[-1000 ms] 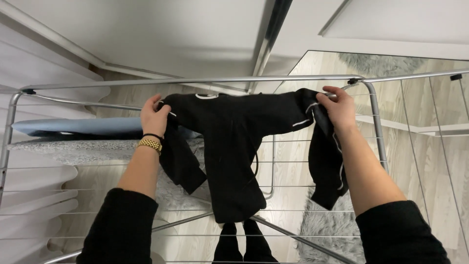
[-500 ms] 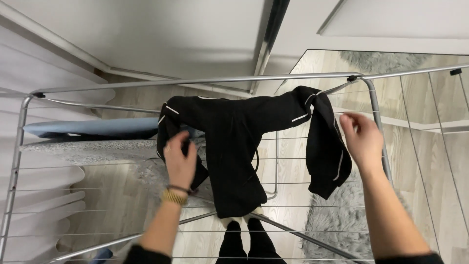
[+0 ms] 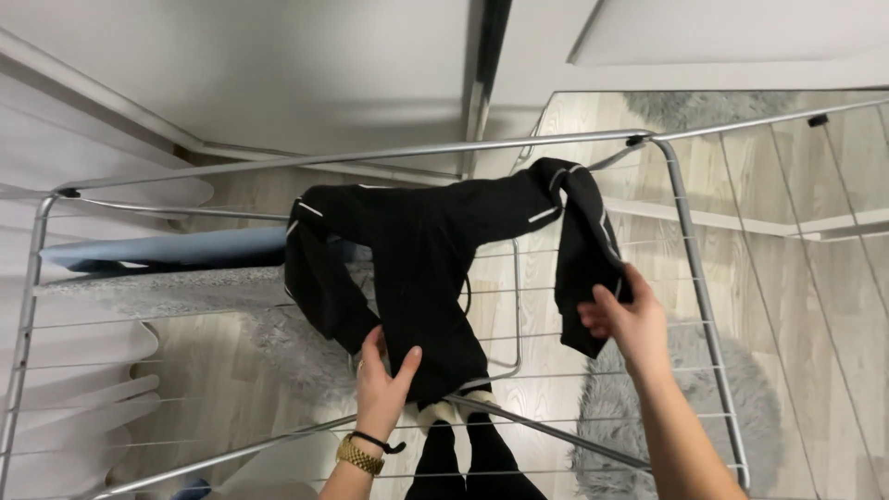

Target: The person hangs a black long-sleeved shirt and two pairs of gray sweatpants on a metal drying rack. They unfold each item, drape it over the rack bars, and adjust the fabric to ensure it is properly positioned.

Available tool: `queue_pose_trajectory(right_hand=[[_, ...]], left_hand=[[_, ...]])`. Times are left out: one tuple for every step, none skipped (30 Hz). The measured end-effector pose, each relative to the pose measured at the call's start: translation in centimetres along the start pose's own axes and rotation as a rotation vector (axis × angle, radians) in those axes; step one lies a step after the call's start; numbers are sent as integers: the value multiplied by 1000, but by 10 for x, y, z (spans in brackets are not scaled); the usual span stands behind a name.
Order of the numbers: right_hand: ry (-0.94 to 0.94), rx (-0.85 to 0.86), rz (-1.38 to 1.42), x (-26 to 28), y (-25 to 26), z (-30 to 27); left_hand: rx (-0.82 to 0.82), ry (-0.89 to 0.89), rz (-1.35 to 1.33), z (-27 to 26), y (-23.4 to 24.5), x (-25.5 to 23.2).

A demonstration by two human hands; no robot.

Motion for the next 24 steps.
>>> queue_pose_trajectory(right_hand=[[32,25,57,-5,-1,9],[29,23,57,3,1,6],[22,10,11,12,3,3],[14,-3,-36,21,5,0],[15,-4,-34,27,5,-1],[6,2,-58,32,4,-1],[-3,9,-84,37,3,-2],[-3,8,-83,38,3,-1],[0,-6,-63,40,3,-1],[3,-20,-44,42,4,0],[4,-18,-42,43,4,-2],[-2,-65,-54,45,8,-5],[-10,-111,-65,46,13,-7],[-11,-110,-62,44,14,-6],[-31,-112,-60,40,17,-6],[-52,-115,-58,36,18,-6],[-53,-115,-56,37,20,-9],[-98,-86,-51,33,19,-11],[-141,-59,-46,30,19,-13],[-141,-60,-44,28,22,-12],[-137,-66,-55,26,26,-10],[-134,-71,-65,25,29,-8],[-134,-72,-64,18,32,1],[-147,-24,-40,10,30,11]], left_hand=[[-4,17,-26,-2,-1,1],[-1,18,-25,-4,-1,-1],[9,34,-30,-4,-3,-1],[19,50,-35,-5,-3,-1],[21,48,-34,-5,-3,-1],[29,71,-44,-5,-4,1],[37,96,-55,-6,-5,4],[37,95,-54,-6,-6,3],[37,124,-30,-7,-5,5],[38,153,-5,-8,-4,7],[37,152,-4,-8,-5,7],[30,131,-18,-7,-5,5],[23,110,-30,-7,-5,3],[23,109,-27,-6,-5,6],[28,91,9,-5,-6,8],[33,73,44,-4,-6,10],[34,72,46,-1,-9,21],[29,62,120,2,-10,30],[26,51,193,5,-13,40],[27,50,194,5,-12,39],[31,58,200,4,-12,39],[34,66,206,3,-12,38],[35,65,206,3,-13,40],[40,51,210,3,-14,40]])
Point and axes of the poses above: each hand's wrist, its own z-axis towards the middle knuckle, its own y-axis out of the back of the hand, x = y × z, the point moved 10 cm from there along z, towards the middle knuckle, and after that the axes turned 6 degrees about -y, right-handed, at the moved point
